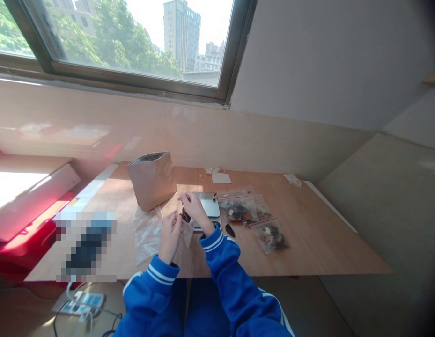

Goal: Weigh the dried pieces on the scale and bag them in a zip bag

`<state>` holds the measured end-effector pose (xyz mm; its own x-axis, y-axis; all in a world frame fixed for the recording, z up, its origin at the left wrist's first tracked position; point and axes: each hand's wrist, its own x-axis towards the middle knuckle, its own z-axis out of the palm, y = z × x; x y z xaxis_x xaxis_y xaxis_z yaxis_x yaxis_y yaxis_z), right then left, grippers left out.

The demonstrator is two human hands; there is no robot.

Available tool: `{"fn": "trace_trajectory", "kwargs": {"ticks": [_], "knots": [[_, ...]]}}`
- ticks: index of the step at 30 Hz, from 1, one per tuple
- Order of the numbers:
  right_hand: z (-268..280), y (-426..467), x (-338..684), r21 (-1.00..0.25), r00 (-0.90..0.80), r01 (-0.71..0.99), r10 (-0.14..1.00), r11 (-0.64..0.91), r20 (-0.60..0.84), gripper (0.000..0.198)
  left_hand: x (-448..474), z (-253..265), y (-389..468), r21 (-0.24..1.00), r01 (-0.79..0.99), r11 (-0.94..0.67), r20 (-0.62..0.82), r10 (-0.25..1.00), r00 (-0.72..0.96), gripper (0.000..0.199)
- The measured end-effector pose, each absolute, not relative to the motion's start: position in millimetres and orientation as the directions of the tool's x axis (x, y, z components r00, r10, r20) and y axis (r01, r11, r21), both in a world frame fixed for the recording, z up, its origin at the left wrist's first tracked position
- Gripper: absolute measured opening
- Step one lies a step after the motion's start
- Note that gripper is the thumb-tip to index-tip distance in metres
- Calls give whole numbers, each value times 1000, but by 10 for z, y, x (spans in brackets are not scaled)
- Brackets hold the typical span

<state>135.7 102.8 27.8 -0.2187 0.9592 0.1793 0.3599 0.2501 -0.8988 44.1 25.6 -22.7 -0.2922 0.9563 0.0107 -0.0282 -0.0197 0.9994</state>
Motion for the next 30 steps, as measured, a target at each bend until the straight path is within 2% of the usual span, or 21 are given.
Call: {"fn": "trace_trajectory", "kwargs": {"ticks": [4, 8, 10, 13, 16, 23, 26, 30], "knots": [[273, 1033, 1391, -919, -258, 281, 944, 275, 204, 37, 444, -208, 244, 991, -130, 30, -67, 956, -287, 48], [181, 1141, 1538, -912, -227, 269, 941, 310, 253, 39, 413, -186, 230, 989, -148, 26, -68, 957, -283, 51], [82, 1239, 1678, -844, -147, 402, 935, 354, 322, 37, 388, -174, 228, 990, -139, 23, -64, 953, -295, 51], [-123, 1371, 1931, -645, -17, 699, 908, 310, 419, 28, 358, -166, 230, 991, -130, 29, -67, 952, -299, 52], [-318, 1418, 2147, -563, 23, 789, 903, 247, 429, 27, 353, -170, 231, 990, -139, 38, -79, 950, -301, 52], [-419, 1407, 2330, -605, 16, 754, 914, 255, 406, 28, 404, -155, 218, 990, -140, 24, -65, 952, -299, 49], [-260, 1355, 2266, -646, 12, 715, 918, 269, 396, 25, 409, -159, 215, 990, -142, 24, -67, 949, -307, 48], [165, 1153, 2056, -764, -58, 543, 923, 348, 380, 23, 410, -181, 222, 992, -124, 28, -64, 951, -301, 51]]}}
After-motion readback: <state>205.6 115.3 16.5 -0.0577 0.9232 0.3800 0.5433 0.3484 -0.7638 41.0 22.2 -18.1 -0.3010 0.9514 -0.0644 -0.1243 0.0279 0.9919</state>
